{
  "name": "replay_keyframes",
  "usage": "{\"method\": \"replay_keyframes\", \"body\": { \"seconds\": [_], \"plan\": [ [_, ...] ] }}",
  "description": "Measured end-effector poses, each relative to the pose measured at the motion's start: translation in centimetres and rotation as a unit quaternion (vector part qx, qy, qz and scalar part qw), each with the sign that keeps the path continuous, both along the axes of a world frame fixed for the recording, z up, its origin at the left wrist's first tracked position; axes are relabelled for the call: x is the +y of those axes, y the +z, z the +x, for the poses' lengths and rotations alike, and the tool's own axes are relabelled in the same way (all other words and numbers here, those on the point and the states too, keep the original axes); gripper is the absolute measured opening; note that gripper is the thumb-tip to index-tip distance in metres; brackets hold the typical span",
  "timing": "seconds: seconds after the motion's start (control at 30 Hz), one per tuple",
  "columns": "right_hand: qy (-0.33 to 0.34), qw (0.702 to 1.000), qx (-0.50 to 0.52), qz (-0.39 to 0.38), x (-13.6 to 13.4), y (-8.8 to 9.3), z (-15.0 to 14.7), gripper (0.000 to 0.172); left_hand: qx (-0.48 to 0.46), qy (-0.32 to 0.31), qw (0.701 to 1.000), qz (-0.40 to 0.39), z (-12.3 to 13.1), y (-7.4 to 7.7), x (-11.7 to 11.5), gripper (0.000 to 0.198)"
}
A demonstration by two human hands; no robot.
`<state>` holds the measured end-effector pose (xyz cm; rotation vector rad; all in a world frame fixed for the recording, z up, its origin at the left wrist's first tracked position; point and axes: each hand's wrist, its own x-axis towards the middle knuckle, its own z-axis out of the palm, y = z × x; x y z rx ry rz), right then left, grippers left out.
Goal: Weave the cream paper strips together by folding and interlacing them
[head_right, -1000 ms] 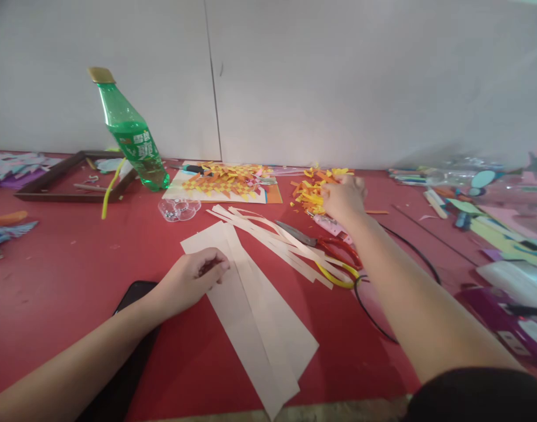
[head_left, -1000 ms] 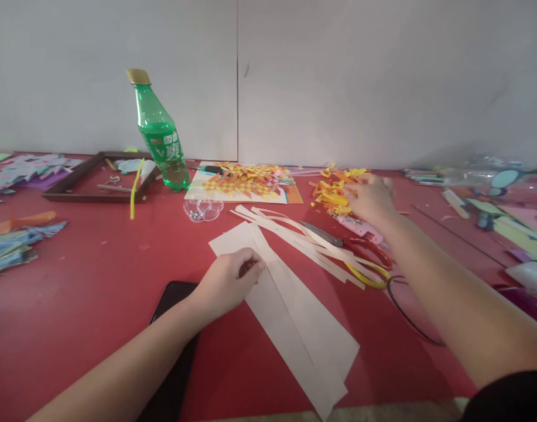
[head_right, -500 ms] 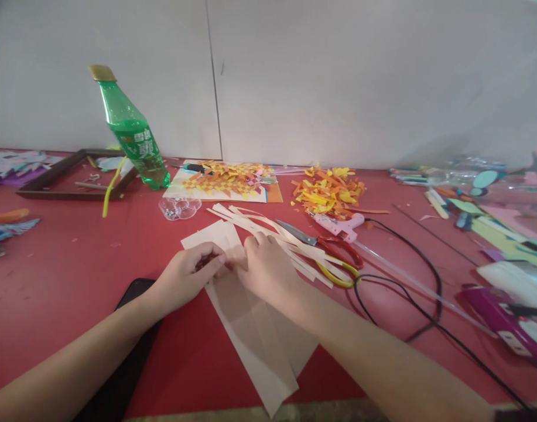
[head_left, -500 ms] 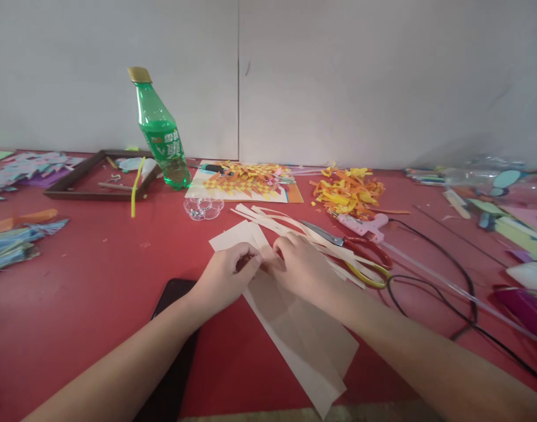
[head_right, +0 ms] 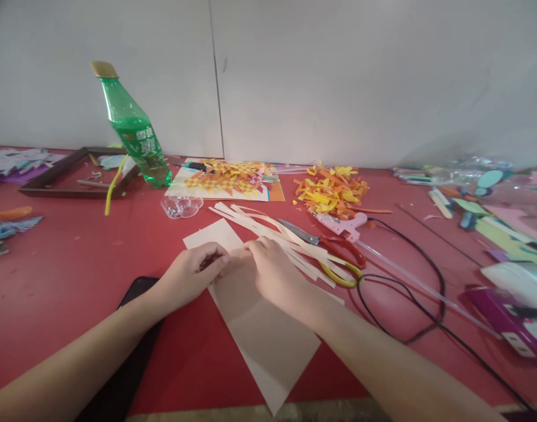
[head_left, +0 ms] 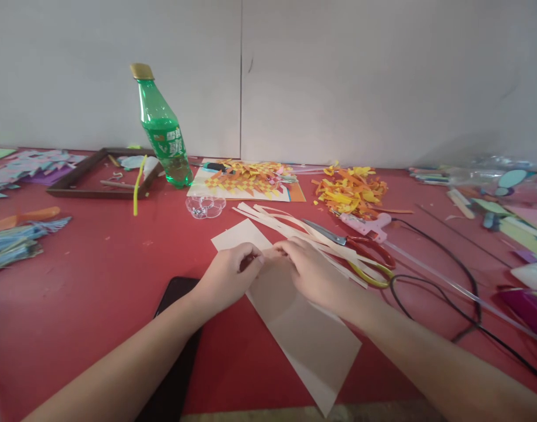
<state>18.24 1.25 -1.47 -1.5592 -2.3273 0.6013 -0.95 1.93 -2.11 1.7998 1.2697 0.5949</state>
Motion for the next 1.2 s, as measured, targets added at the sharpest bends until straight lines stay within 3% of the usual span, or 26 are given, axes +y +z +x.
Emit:
{"method": "replay_keyframes", "body": {
  "seconds": [0.07,0.17,0.27,0.43,0.57,0.73,0.9,1.0,1.2],
  "plan": [
    [-0.021,1.0,0.003,-0.001,-0.2,0.0,-0.1,0.036,-0.007,0.006,1.0,-0.001,0.0,0.1,-0.1,0.019],
    [-0.072,0.997,-0.009,0.0,-0.4,-0.1,-0.4,0.018,-0.02,0.03,0.999,0.01,0.0,0.4,-0.2,0.019],
    [-0.083,0.996,-0.017,0.004,-0.4,-0.2,-0.5,0.004,-0.032,0.049,0.998,0.03,0.0,0.6,-0.2,0.018],
    [-0.067,0.997,-0.033,0.03,-0.5,-0.3,-0.2,0.007,0.043,0.049,0.987,0.15,-0.1,-0.1,0.0,0.014],
    [-0.072,0.997,-0.02,0.029,-0.8,-0.2,-0.2,0.011,0.088,0.005,0.967,0.238,-0.1,-1.0,0.2,0.033],
    [-0.069,0.997,-0.005,0.016,-1.6,1.2,-0.3,0.009,0.03,-0.001,0.989,0.146,-0.1,-0.5,0.1,0.027],
    [-0.064,0.997,0.0,0.051,-1.9,4.2,0.6,0.004,-0.11,0.069,0.99,0.054,-0.1,0.1,0.2,0.023],
    [-0.092,0.99,-0.009,0.11,-1.7,5.5,1.8,0.012,-0.134,0.101,0.986,0.003,-0.2,0.1,0.3,0.027],
    [-0.16,0.946,-0.123,0.253,-1.4,4.8,4.0,0.015,-0.122,0.089,0.988,-0.045,-0.3,0.2,0.2,0.01]
  ]
}}
